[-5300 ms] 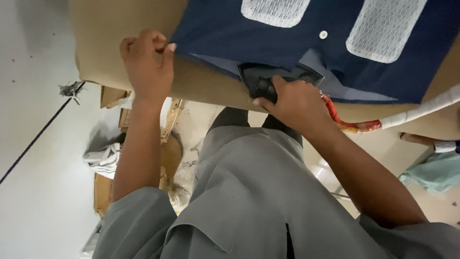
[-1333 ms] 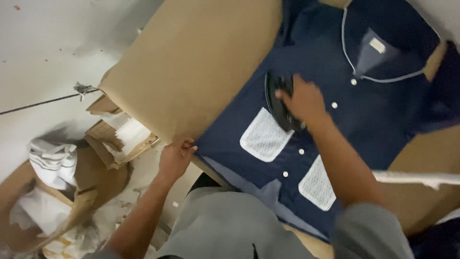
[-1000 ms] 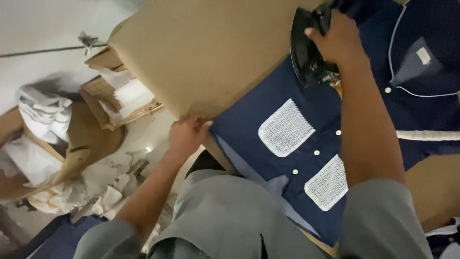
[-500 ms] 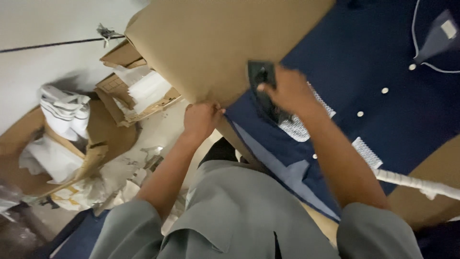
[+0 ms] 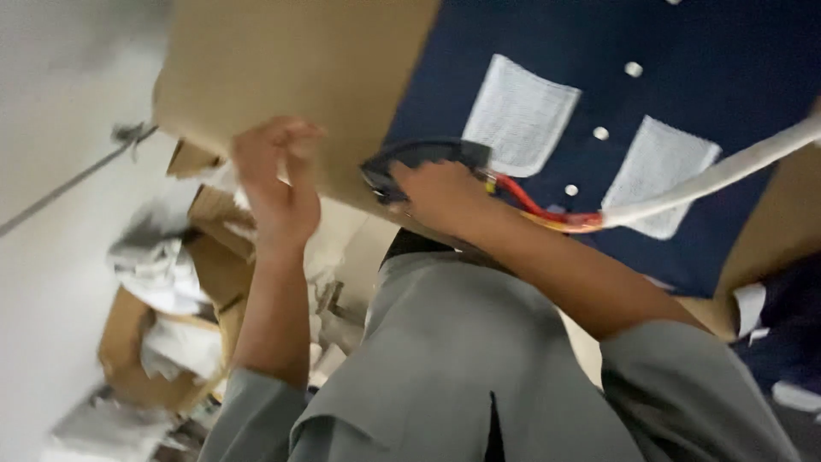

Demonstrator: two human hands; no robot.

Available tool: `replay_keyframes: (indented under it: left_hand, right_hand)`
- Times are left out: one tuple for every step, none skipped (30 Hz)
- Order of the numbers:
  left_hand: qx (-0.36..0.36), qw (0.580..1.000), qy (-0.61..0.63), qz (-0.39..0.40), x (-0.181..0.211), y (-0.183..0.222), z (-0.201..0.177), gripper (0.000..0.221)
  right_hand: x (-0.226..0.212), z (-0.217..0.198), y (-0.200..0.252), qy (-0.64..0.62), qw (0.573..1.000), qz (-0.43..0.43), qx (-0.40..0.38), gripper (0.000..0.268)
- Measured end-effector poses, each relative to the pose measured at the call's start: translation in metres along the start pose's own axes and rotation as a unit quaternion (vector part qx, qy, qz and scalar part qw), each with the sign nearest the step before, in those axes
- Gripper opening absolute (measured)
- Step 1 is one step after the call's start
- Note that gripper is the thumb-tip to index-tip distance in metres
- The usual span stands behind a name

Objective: Ironing a blue shirt on a professional steam ironing table in a factory setting.

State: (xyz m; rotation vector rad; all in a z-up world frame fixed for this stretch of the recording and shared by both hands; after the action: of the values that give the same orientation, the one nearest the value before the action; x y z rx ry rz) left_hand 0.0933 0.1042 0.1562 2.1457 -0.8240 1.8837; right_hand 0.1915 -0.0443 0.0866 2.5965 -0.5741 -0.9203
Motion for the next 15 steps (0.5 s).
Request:
replay_keyframes:
  left_hand:
    - [-0.013,0.985,0.128,-0.113,-0.004,0.006,0.012,0.014]
    - [-0.023,0.985,0.13,-0.11,-0.029,0.013,0.013,0.014]
    - [-0.149,0.983,-0.074,0.078,-0.039,0.029,0.022,0.017]
    - [-0.263,0.89,-0.268,0.259,-0.059,0.052,0.031,0.035]
    - [-0.272,0.888,-0.269,0.256,-0.076,0.061,0.024,0.035]
    - [-0.251,0.881,-0.296,0.269,-0.092,0.069,0.014,0.028]
    - [-0.228,0.874,-0.32,0.286,-0.108,0.072,0.005,0.024]
    - [-0.236,0.872,-0.318,0.287,-0.111,0.069,0.001,0.024]
    - [-0.234,0.871,-0.326,0.283,-0.112,0.07,-0.003,0.02]
    - [-0.232,0.87,-0.334,0.278,-0.112,0.072,-0.008,0.017]
    - [-0.234,0.868,-0.337,0.279,-0.111,0.073,-0.009,0.017]
    - [-0.227,0.873,-0.335,0.274,-0.109,0.072,-0.011,0.016]
    - [-0.217,0.878,-0.328,0.275,-0.108,0.068,-0.006,0.014]
    - [-0.218,0.876,-0.326,0.28,-0.103,0.068,-0.01,0.014]
    - [-0.2,0.895,-0.359,0.171,-0.11,0.062,-0.017,0.018]
  right_hand:
    - [0.012,-0.004,0.009,0.001,1.0,0.014,-0.002,0.061]
    - [0.021,-0.017,0.029,-0.002,1.0,0.021,0.006,0.061]
    - [0.034,-0.021,0.052,0.021,0.997,0.064,-0.036,0.058]
    - [0.046,-0.025,0.075,0.044,0.99,0.107,-0.077,0.056]
    - [0.059,-0.015,0.088,0.035,0.99,0.11,-0.081,0.056]
    - [0.07,-0.005,0.099,0.081,0.99,0.091,-0.076,0.054]
    - [0.081,0.002,0.108,0.128,0.987,0.074,-0.067,0.051]
    - [0.078,0.003,0.103,0.121,0.987,0.079,-0.066,0.051]
    - [0.074,0.004,0.101,0.093,0.991,0.079,-0.049,0.052]
    - [0.07,0.005,0.101,0.065,0.994,0.079,-0.031,0.054]
    - [0.063,0.009,0.093,0.061,0.995,0.077,-0.031,0.054]
    - [0.053,0.009,0.085,0.059,0.996,0.065,-0.008,0.052]
    - [0.048,0.006,0.076,0.062,0.996,0.057,0.019,0.05]
    - [0.044,0.019,0.062,0.062,0.996,0.059,0.025,0.05]
    - [0.037,0.026,0.05,0.013,0.997,0.031,0.076,0.049]
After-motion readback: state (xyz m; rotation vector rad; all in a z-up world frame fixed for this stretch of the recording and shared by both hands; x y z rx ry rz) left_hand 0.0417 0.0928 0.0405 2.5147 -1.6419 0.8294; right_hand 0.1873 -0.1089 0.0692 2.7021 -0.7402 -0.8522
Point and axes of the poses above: each hand's wrist, its own y-axis away from the middle knuckle, its own z-axis out of the palm, x = y × z, the point moved 6 cm from there along -y, towards the middle knuckle, and after that the axes turned 14 degrees about x, right-handed, at the moved point
